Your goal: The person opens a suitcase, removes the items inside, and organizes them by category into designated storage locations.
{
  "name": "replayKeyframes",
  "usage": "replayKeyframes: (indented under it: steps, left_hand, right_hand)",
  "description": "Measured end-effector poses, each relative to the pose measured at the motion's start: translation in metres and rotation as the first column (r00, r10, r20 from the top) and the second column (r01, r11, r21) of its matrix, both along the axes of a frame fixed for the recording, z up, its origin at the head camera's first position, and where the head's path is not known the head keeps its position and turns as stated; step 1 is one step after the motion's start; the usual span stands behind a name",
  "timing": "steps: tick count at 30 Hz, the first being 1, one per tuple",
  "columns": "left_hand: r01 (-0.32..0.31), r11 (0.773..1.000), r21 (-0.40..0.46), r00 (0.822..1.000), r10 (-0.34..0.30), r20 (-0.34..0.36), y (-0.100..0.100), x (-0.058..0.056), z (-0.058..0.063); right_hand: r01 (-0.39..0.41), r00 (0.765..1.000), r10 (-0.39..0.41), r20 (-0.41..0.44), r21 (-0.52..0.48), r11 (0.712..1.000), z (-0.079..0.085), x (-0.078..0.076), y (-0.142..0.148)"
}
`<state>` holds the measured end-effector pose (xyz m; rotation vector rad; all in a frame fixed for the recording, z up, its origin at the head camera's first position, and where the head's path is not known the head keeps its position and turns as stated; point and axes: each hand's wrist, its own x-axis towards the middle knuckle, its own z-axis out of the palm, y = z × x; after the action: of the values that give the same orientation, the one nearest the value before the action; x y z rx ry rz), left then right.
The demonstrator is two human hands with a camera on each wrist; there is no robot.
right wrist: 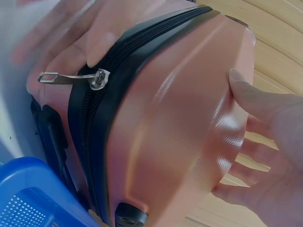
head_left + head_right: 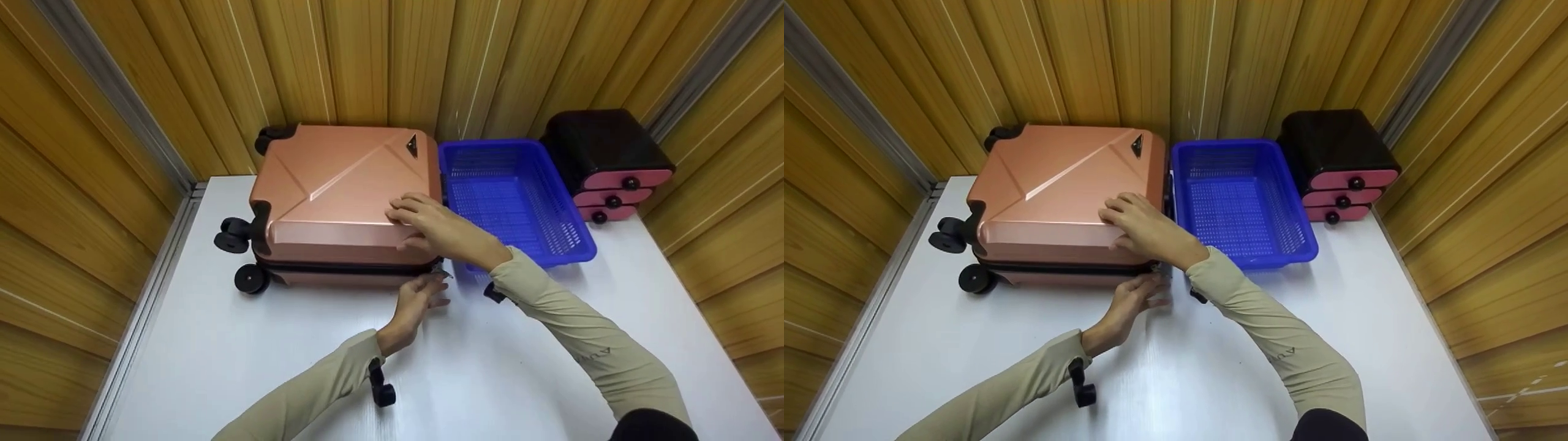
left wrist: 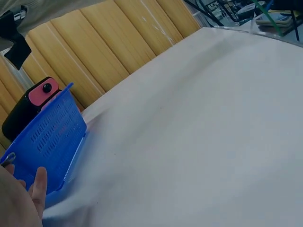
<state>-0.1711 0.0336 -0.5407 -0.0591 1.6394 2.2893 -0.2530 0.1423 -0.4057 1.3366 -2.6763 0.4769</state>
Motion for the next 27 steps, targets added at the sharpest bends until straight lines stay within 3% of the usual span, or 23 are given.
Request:
replayKeyframes:
  steps: [6,9,12,16,18,22,25,27]
  left_hand:
    - [0.008,0.999,0.035,0.995,-0.011,0.102,0.012,-0.002,0.007]
    - [0.029,0.999,0.019,0.985,-0.032,0.168,0.011,-0.003,0.004]
    - [0.032,0.996,0.08,0.975,-0.049,0.218,0.009,-0.001,-0.003]
    - [0.002,0.975,0.22,0.976,-0.049,0.211,0.01,0.004,-0.012]
    - [-0.019,0.97,0.241,0.981,-0.028,0.19,0.013,0.007,-0.012]
    - [-0.086,0.981,0.171,0.987,0.061,0.146,0.015,0.009,-0.008]
    - [-0.152,0.987,0.051,0.983,0.146,0.11,0.015,0.012,-0.005]
    - [-0.181,0.982,-0.054,0.982,0.184,0.047,0.013,0.017,-0.004]
  right_hand:
    - [0.024,0.999,-0.024,0.029,0.0,1.0,-0.001,0.001,0.001]
    - [0.031,0.999,-0.031,0.035,-0.005,1.0,-0.003,0.001,0.002]
    - [0.041,0.998,-0.04,0.047,-0.01,0.999,-0.004,0.003,0.004]
    - [0.053,0.996,-0.051,0.07,-0.022,0.998,-0.003,0.003,0.005]
    - [0.052,0.996,-0.05,0.071,-0.022,0.998,-0.002,0.002,0.004]
    - [0.052,0.996,-0.051,0.067,-0.012,0.999,-0.002,0.002,0.002]
    - [0.049,0.997,-0.048,0.062,-0.022,0.999,-0.004,0.003,0.003]
    - [0.043,0.997,-0.041,0.058,-0.033,0.999,-0.006,0.003,0.004]
